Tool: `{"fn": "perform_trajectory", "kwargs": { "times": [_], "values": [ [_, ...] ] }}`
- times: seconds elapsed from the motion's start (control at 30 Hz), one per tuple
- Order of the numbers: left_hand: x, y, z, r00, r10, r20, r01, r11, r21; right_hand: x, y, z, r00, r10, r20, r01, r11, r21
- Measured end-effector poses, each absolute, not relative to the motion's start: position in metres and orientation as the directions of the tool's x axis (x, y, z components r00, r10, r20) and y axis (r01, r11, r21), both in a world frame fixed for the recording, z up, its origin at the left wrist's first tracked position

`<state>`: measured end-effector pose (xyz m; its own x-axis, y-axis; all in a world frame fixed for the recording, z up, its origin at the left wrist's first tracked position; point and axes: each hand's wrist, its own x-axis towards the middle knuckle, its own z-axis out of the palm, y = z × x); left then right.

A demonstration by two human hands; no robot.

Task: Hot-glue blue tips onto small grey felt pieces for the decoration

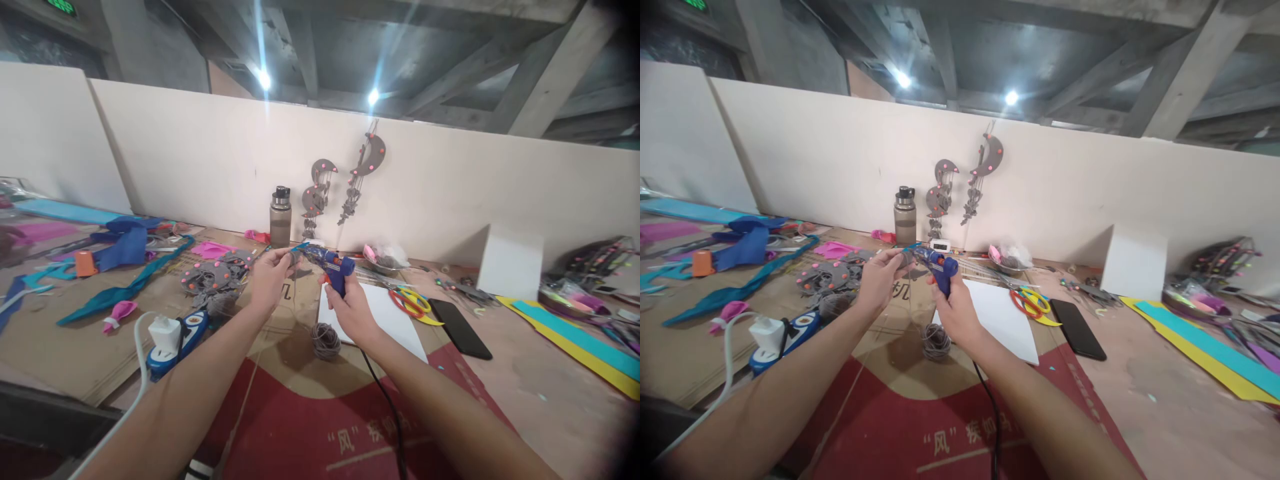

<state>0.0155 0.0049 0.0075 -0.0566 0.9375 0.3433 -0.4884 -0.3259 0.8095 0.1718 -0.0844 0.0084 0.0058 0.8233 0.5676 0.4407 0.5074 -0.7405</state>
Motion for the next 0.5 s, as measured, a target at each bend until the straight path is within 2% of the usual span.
{"fn": "perform_trajectory", "kwargs": {
  "times": [0.2,0.5],
  "values": [
    [0.0173,0.0029,0.0106,-0.073,0.943,0.325,-0.505,-0.315,0.804,0.1685,-0.0861,0.0094,-0.028,0.827,0.561,0.499,0.498,-0.710],
    [0.0179,0.0034,0.0064,-0.064,0.927,0.370,-0.463,-0.356,0.812,0.1659,-0.0891,0.0132,-0.037,0.845,0.533,0.549,0.462,-0.696]
  ]
}}
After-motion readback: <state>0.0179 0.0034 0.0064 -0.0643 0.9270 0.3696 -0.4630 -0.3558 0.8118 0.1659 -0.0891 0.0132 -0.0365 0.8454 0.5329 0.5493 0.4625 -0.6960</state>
